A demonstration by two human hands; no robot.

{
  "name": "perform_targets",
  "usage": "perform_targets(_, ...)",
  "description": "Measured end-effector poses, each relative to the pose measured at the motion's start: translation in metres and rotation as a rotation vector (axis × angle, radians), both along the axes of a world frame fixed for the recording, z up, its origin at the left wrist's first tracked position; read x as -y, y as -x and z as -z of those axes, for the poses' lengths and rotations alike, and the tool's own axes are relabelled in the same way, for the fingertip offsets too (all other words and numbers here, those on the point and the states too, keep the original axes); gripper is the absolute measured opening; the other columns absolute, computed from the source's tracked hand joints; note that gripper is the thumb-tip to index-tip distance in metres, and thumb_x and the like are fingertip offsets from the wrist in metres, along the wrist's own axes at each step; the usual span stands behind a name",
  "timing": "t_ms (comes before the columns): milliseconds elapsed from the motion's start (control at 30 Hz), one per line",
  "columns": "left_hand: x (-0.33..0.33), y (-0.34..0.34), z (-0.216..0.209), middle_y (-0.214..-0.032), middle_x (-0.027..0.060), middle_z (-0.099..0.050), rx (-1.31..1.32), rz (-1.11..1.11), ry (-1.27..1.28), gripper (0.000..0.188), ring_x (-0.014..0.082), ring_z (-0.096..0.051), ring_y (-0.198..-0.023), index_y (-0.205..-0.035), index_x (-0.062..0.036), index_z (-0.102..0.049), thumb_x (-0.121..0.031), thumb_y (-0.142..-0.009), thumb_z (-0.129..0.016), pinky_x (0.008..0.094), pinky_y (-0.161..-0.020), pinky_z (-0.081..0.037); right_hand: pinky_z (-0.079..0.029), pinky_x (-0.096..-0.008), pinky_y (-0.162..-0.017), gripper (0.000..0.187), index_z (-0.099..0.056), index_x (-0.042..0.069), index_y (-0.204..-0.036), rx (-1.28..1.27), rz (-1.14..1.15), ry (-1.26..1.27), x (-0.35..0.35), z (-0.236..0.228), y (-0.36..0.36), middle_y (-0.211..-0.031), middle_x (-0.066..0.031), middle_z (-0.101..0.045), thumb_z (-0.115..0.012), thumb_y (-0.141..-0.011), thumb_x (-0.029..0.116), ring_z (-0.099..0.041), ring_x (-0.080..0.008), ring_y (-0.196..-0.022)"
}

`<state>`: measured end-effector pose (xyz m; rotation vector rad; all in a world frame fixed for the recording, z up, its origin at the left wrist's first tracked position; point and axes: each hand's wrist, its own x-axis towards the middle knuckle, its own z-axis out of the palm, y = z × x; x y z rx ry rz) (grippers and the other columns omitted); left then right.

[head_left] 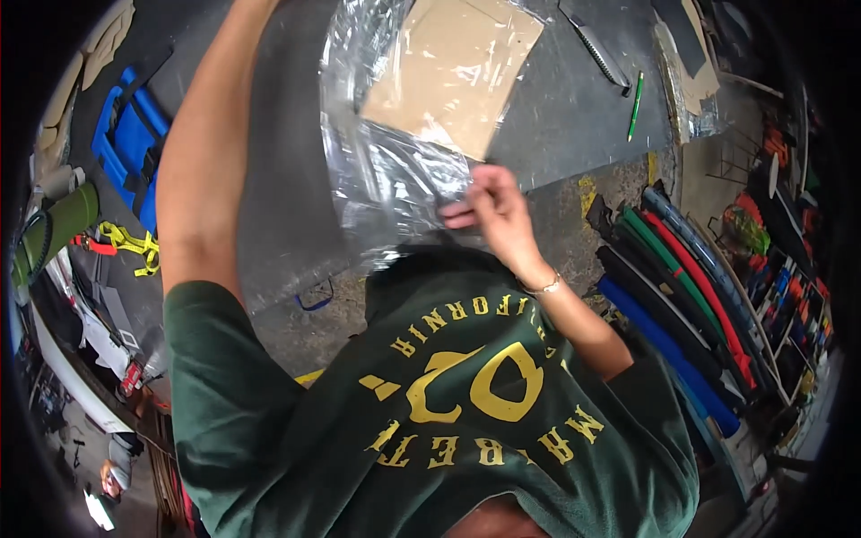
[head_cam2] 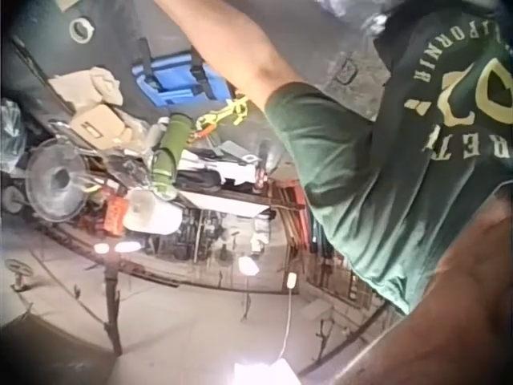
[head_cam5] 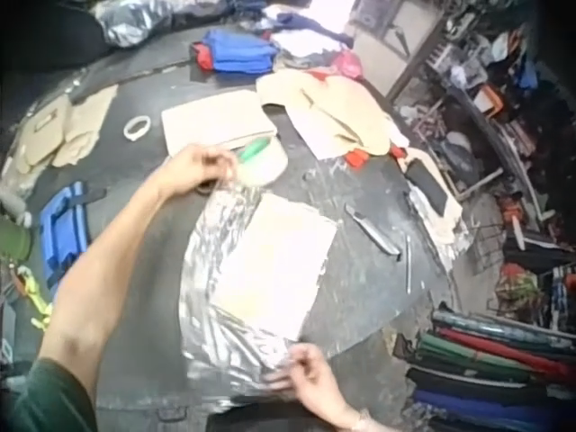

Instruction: Placing cardboard inserts and documents into plastic sleeves and sealing them with tape.

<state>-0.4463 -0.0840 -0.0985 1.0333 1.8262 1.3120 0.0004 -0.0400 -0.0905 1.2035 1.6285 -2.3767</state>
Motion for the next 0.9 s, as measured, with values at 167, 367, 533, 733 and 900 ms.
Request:
perform_targets(167, 0.047, -0.023, -0.062, -0.086, -0.0008, -0.067, -0.142, -0.182, -0.117, 0.021, 0.0106, -0.061, -0.076, -0.109, -0.0022, -0.073, -0.009, -0.089, -0.075, 0.0255, -0.071, -0.049, -0.054, -0.0348, -0.062, 0.025, -0.067, 0.002, -0.097, 0.158, -0.907, -0.62, -0.015, -0.061, 0.042, -0.076, -0.0116, -0.067, -0.071, -0.098, 0.026, -0.07, -0.0203, -0.069)
perform_targets(367, 0.142, -0.143, -0.09, -0.102, 0.0055, -0.074, 0.377, -0.691, -0.171, 0.035, 0.0159, -0.069, -0.09, -0.119, 0.0002, -0.07, -0.013, -0.088, -0.08, 0.0329, -0.09, -0.055, -0.05, -0.0424, -0.09, 0.016, -0.071, 0.007, -0.107, -0.438, -0.695, -1.102, -0.029, -0.017, 0.124, -0.108, -0.0132, -0.063, -0.065, -0.093, 0.01, -0.059, -0.0326, -0.106)
perform_targets(533, 0.208, -0.28, -0.055, -0.108, 0.0074, -0.074, 0.541, -0.84, -0.08, 0.039, 0.017, -0.068, -0.1, -0.121, -0.0005, -0.071, -0.007, -0.084, -0.082, 0.0334, -0.096, -0.052, -0.05, -0.0418, -0.098, 0.03, -0.073, 0.016, -0.114, -0.721, -0.782, -1.379, -0.02, 0.008, 0.208, -0.129, -0.0063, -0.061, -0.062, -0.088, 0.005, -0.054, -0.0323, -0.121)
perform_targets(733, 0.228, -0.323, -0.04, -0.105, 0.0073, -0.074, -0.033, -0.812, 0.172, 0.023, 0.0216, -0.067, -0.103, -0.104, -0.0105, -0.081, -0.008, -0.081, -0.084, 0.0344, -0.091, -0.052, -0.047, -0.0514, -0.097, 0.042, -0.061, 0.001, -0.123, -0.598, -0.283, -1.5, -0.066, -0.006, 0.286, -0.114, -0.0226, -0.065, -0.07, -0.086, 0.018, -0.061, -0.0397, -0.111)
perform_targets(900, 0.235, -0.297, -0.04, -0.103, 0.0083, -0.076, 0.206, -0.691, 0.118, 0.022, 0.0155, -0.07, -0.098, -0.107, -0.0063, -0.08, -0.004, -0.085, -0.08, 0.0312, -0.087, -0.054, -0.049, -0.045, -0.1, 0.05, -0.063, 0.006, -0.127, 0.03, -0.569, -1.333, -0.148, 0.021, 0.281, -0.125, -0.0189, -0.065, -0.072, -0.083, 0.028, -0.063, -0.0366, -0.114)
